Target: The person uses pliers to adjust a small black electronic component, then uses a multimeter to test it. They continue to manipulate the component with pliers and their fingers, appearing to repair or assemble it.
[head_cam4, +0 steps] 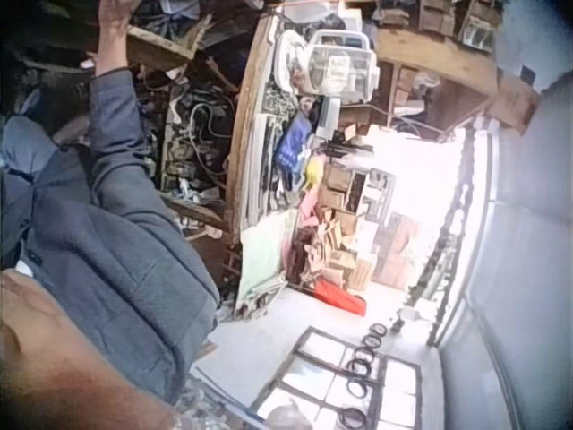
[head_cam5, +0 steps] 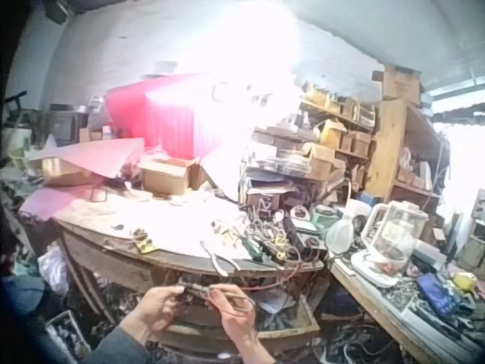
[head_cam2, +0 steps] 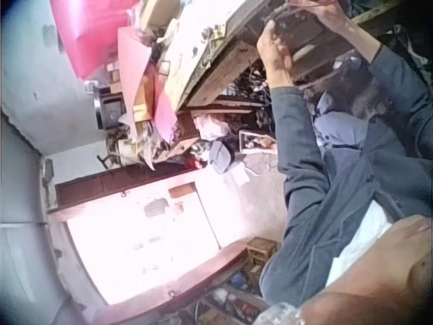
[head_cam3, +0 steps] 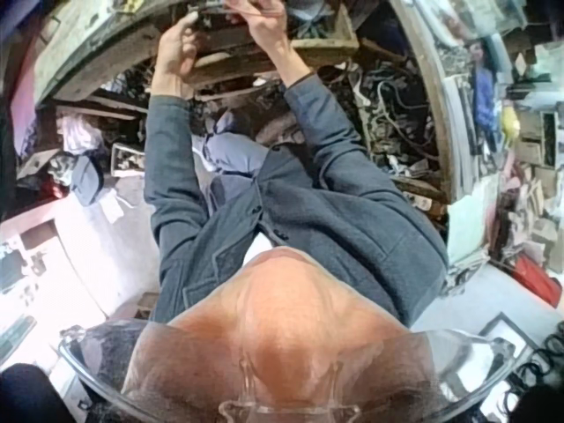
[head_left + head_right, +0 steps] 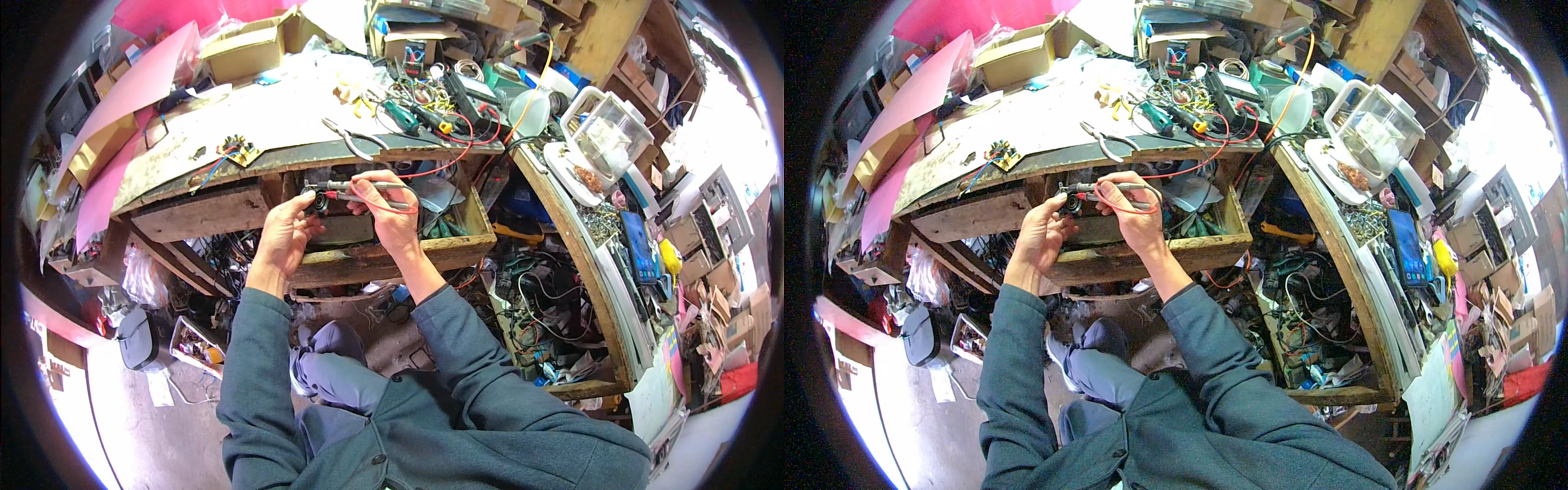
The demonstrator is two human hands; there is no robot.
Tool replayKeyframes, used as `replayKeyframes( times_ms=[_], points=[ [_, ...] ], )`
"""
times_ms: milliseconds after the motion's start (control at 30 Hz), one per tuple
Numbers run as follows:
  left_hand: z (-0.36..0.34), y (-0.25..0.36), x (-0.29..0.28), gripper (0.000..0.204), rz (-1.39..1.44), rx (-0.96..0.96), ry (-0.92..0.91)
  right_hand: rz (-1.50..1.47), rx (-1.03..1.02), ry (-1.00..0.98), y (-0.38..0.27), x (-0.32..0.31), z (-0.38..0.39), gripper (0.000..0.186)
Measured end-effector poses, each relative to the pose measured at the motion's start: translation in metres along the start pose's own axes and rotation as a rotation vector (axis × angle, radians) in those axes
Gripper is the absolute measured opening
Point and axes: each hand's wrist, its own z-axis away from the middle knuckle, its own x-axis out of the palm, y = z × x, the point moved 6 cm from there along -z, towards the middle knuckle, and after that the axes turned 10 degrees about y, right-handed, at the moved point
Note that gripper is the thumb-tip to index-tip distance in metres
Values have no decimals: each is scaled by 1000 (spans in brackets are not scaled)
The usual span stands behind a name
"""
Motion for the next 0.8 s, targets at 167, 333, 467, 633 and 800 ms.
replayKeyframes(
  times_ms=[167,333,467,633,800],
  points=[
    [2,0,-1,22,-1,17,13,-12,30,13,-2,0,1,13],
    [1,3,1,36,-47,162,-40,-54,67,76,2,-5,-2,12],
    [2,6,4,65,-197,372,66,-202,132,187,11,-22,-10,14],
    [14,5,12,68,-384,528,86,160,371,95,4,-68,-24,29],
    [10,0,9,65,-334,423,44,830,397,-426,-64,-83,-43,30]
  ],
)
